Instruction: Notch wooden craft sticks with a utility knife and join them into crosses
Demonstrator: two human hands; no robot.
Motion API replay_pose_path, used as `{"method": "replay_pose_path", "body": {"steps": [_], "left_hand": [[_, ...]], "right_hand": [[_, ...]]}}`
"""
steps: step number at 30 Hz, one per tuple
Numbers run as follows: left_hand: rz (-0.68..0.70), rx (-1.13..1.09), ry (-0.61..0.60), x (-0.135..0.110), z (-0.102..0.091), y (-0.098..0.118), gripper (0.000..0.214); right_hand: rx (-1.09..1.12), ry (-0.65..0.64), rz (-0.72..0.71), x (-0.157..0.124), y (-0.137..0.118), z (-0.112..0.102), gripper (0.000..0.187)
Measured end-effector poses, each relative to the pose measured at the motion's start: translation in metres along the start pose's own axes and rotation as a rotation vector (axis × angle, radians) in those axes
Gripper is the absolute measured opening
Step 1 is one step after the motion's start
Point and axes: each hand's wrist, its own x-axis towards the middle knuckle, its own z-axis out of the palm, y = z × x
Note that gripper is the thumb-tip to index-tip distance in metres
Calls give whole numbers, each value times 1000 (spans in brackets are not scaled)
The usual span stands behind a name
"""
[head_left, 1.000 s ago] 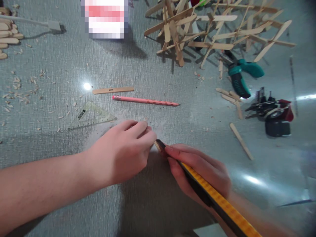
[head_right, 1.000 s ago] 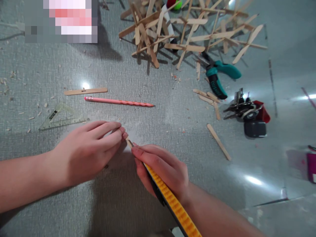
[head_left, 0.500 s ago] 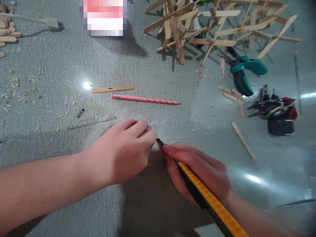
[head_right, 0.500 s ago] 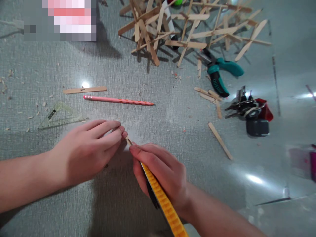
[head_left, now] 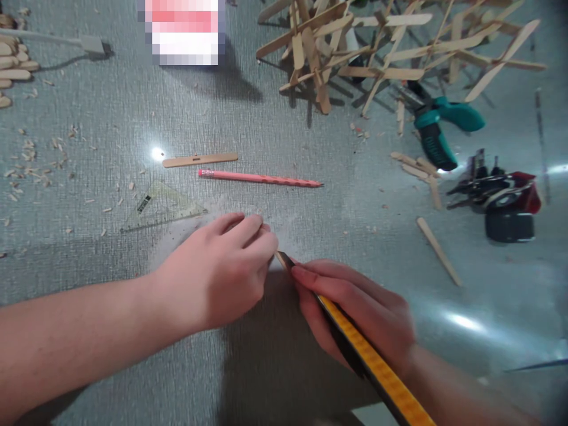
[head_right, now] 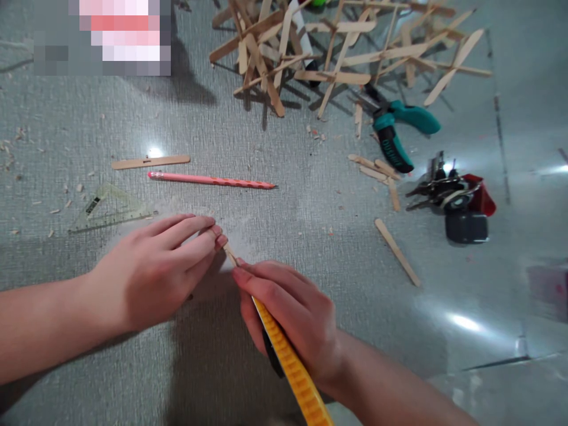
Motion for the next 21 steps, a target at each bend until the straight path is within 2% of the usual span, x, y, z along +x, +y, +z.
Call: {"method": "replay_pose_path", "body": {"steps": [3, 8, 21], "left_hand": [[-11, -22, 17, 0, 0, 0, 29], [1, -22, 22, -1, 0, -1, 25], [21, 12, 0, -1, -1, -1, 22]], "right_hand": [[2, 15, -9, 2, -1, 0, 32], [11, 26, 5, 3, -2, 1, 30], [52, 56, 49, -8, 3, 3, 41]]}}
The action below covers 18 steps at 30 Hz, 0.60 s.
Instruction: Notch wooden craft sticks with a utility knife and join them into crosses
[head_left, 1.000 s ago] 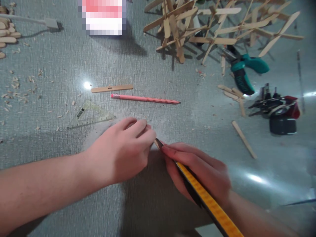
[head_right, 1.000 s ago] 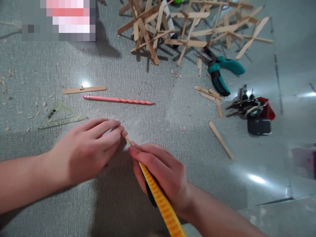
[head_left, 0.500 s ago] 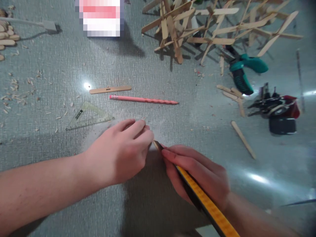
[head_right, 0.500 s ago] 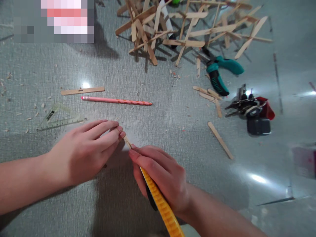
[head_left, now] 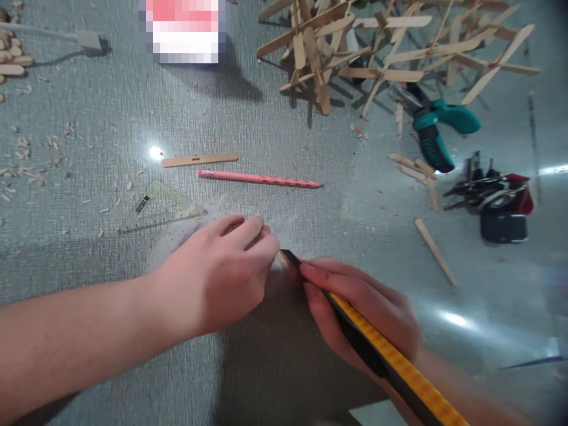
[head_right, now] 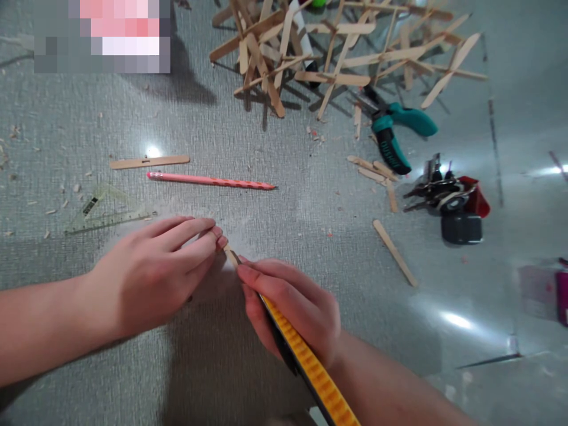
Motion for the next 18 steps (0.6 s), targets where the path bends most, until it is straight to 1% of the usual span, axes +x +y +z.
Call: {"method": "replay_pose_path", "body": {"steps": [4, 9, 14, 18], "left_hand": [[3, 7, -12, 1, -1, 0, 23], [9, 13, -13, 2, -2, 1, 22], [6, 11, -27, 1, -1, 2, 22], [5, 22, -33, 1, 0, 1, 21]], "right_hand": [[5, 1, 19, 0, 0, 2, 37], [-1, -16, 34, 3, -2, 1, 38], [-26, -40, 0, 8, -4, 0, 38], [-49, -22, -34, 10, -6, 2, 33]]}}
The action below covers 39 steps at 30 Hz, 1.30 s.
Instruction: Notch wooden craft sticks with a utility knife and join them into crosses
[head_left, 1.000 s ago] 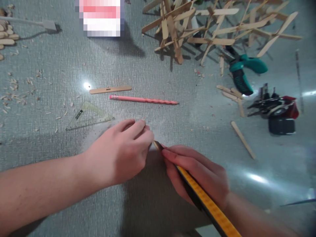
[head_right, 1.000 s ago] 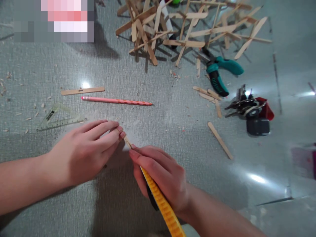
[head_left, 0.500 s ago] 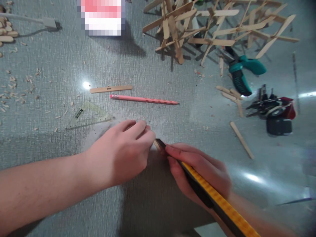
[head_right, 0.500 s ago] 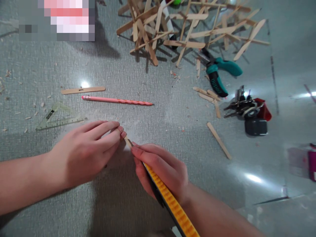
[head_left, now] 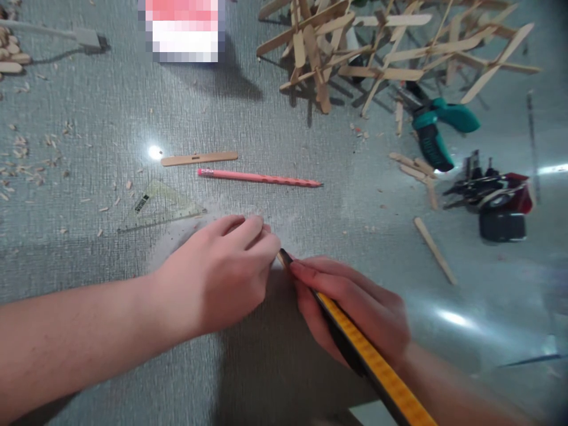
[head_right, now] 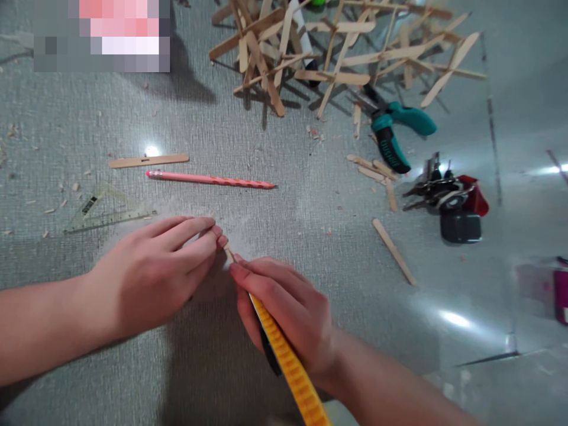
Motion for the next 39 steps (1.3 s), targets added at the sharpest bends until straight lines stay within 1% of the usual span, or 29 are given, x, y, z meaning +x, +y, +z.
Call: {"method": "replay_pose_path", "body": {"steps": [4, 8, 13, 21, 26, 29, 31, 36, 39], "left_hand": [[-19, 18, 6, 0, -1, 1, 20], [-23, 31, -34, 0, -3, 2, 20], [-32, 10, 26, -1, -1, 3, 23], [-30, -22, 24, -1, -1, 1, 27], [-26, -31, 20, -3, -1, 1, 29], [-19, -41, 17, -2, -2, 1, 29], [-17, -34, 24, -2, -2, 1, 29], [-13, -14, 16, -1, -3, 1, 29], [-8, -7, 14, -1, -3, 1, 28]], "right_hand": [[0, 38, 20, -1, -2, 3, 31], [-6, 14, 12, -1, -3, 2, 32], [11, 8, 12, -2, -4, 1, 34], [2, 40, 7, -2, -4, 2, 38], [12, 5, 4, -4, -3, -1, 38], [-2, 24, -5, -5, -1, -4, 36], [-5, 11, -3, -5, 0, -5, 36], [-3, -31, 2, -3, 3, -4, 40], [-3, -12, 4, -4, 3, -2, 38]]}}
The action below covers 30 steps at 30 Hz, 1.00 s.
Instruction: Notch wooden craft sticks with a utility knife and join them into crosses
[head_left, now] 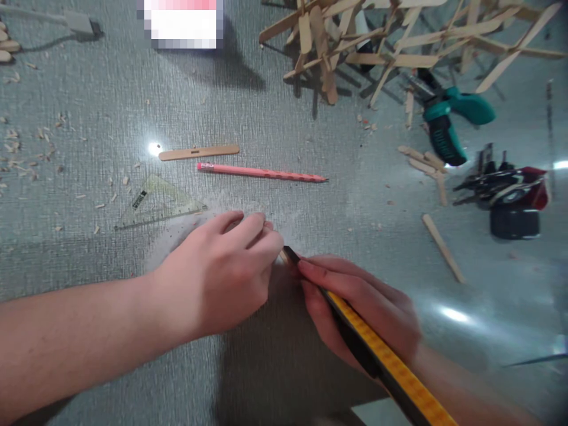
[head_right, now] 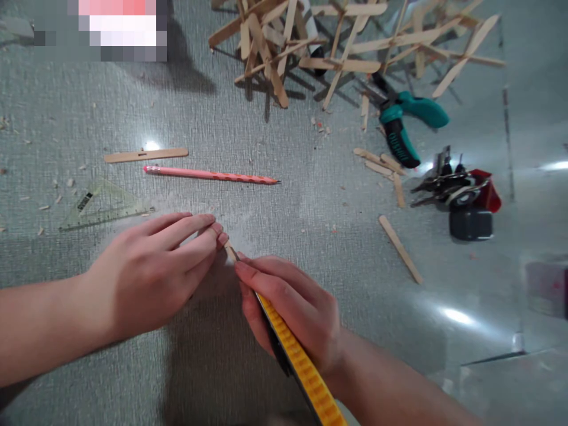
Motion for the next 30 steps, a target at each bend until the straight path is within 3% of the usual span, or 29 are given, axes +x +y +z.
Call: {"method": "replay_pose_path", "body": {"steps": [30], "left_hand": [[-21, -2, 32, 0, 3, 0, 26]], "right_hand": [[-1, 28, 18, -1, -7, 2, 36]]}}
